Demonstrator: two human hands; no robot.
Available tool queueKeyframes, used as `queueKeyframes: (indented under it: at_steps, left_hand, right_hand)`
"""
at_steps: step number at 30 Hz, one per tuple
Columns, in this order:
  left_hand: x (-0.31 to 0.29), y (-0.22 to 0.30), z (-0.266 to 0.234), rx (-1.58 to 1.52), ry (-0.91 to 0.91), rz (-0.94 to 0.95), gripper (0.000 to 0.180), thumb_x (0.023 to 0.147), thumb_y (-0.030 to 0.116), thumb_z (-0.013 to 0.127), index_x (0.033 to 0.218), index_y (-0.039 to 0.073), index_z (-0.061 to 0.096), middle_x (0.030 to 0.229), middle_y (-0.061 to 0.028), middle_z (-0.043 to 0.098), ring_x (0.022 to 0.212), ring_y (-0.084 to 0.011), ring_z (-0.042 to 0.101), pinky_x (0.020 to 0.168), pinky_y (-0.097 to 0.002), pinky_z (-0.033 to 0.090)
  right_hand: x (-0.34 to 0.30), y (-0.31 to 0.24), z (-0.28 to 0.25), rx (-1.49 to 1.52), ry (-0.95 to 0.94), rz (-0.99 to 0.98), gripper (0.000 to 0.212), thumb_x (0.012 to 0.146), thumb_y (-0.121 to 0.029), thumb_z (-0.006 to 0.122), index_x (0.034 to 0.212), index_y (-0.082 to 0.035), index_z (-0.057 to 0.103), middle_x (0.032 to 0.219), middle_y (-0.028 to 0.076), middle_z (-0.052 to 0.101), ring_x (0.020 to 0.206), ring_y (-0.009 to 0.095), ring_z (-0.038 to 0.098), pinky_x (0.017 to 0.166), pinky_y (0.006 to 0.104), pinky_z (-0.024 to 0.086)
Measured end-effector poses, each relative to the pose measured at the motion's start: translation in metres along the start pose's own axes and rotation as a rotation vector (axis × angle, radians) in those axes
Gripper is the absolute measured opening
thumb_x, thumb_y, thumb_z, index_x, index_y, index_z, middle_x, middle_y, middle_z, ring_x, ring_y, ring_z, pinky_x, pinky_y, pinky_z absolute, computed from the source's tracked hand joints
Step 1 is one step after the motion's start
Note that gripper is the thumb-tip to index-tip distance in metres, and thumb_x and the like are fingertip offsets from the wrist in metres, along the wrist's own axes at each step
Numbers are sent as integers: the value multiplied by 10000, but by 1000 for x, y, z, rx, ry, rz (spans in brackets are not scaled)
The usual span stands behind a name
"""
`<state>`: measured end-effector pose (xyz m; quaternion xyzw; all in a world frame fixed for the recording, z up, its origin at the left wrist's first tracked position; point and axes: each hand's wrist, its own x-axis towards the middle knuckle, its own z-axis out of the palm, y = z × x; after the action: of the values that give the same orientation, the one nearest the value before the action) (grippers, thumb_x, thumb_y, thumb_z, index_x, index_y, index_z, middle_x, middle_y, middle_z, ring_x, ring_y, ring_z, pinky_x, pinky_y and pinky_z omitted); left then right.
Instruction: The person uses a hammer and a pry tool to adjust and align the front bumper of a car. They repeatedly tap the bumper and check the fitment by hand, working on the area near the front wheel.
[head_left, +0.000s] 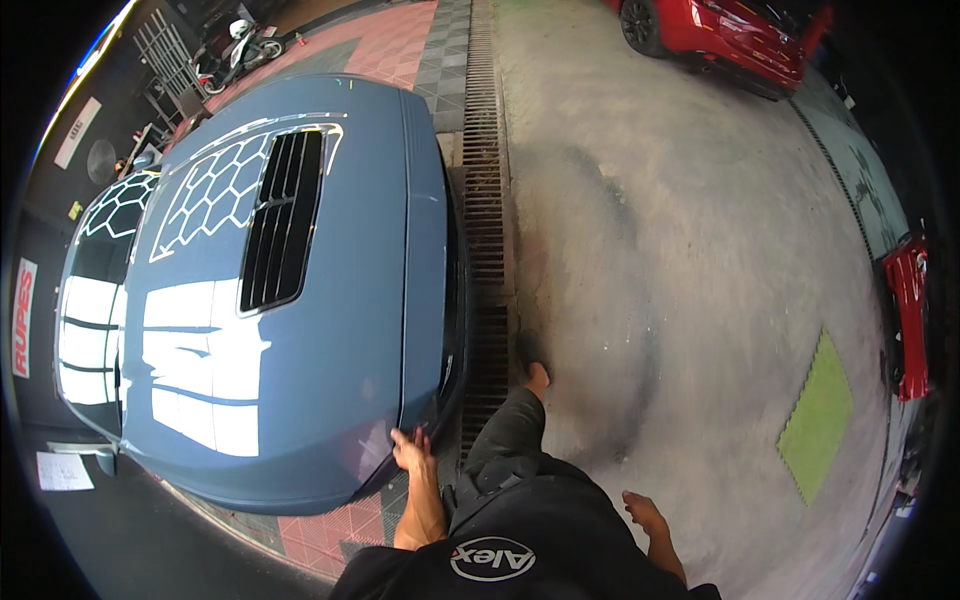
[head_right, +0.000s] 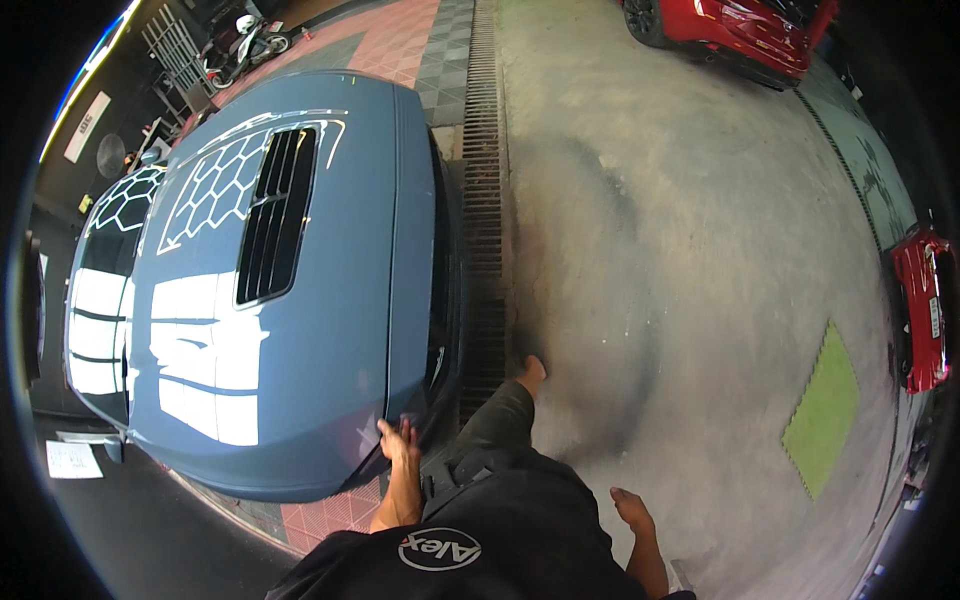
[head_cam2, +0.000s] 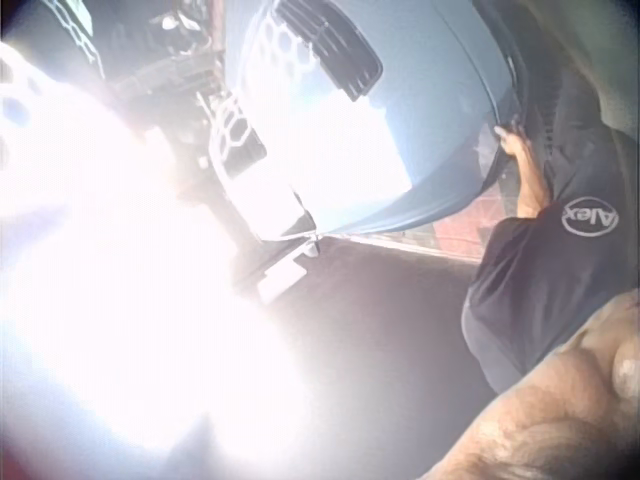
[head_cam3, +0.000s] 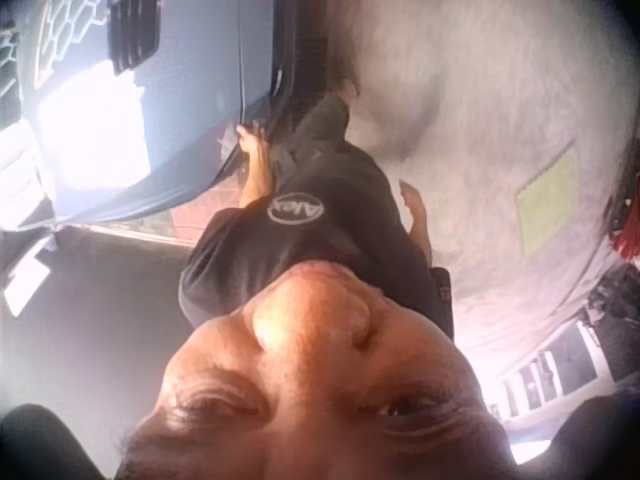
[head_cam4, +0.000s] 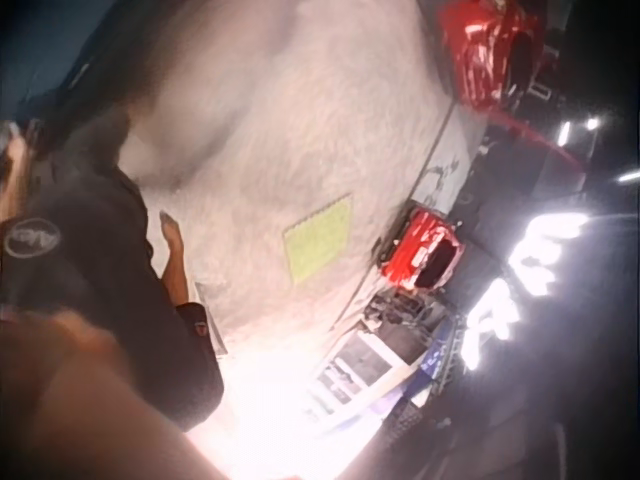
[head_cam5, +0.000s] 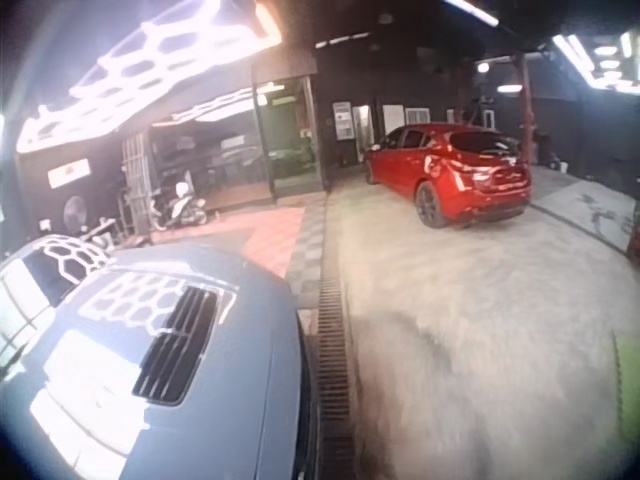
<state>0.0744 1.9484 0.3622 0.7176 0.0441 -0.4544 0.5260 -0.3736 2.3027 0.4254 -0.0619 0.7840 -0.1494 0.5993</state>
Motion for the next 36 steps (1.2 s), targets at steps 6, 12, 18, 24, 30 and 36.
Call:
queueKeyframes:
  at_steps: [6,12,18,24,30,36]
  left_hand:
    - [-6,-20,2,105,169,41,775,979,751,446,1395,99,478,1277,-117,650,1013,-255,679,780,-383,511]
    - [13,-17,28,-350,439,-174,666,1046,603,444,1494,111,459,1504,-70,505,1259,-307,567,950,-419,529]
    - [-1,-21,72,-677,374,-30,839,1031,452,566,1639,46,153,1722,-129,134,1556,-379,220,1210,-547,341]
    - [-3,-11,104,-1061,507,-72,648,1044,503,546,1580,197,348,1659,-27,347,1482,-299,391,1201,-582,316]
    - [8,-36,97,-1228,417,-4,675,970,487,684,1551,278,409,1658,-58,328,1489,-360,328,1172,-647,296]
    - [-12,-17,147,-1097,494,148,783,1036,521,544,1560,-24,342,1606,-173,406,1446,-350,425,1208,-507,341]
  right_hand:
    - [39,-104,-77,66,91,112,694,1009,-538,573,1479,-29,539,1347,155,650,1186,264,621,913,394,513]
    - [79,-261,-183,-37,27,22,770,1010,-569,547,1550,-35,420,1542,141,507,1397,341,506,1057,559,434]
    - [105,-451,-246,-181,64,-116,735,1041,-523,511,1554,-9,398,1568,153,482,1422,355,473,1089,539,408]
    - [122,-586,-264,-919,-135,-159,725,1051,-504,494,1562,-2,381,1579,176,465,1450,346,449,1075,509,415]
    - [166,-698,-274,-922,-95,-265,748,1052,-532,482,1569,-3,368,1584,169,462,1436,351,467,1075,523,419]
    - [115,-746,-244,-903,20,-531,743,1030,-544,548,1538,-12,442,1500,190,548,1390,303,521,1072,466,435]
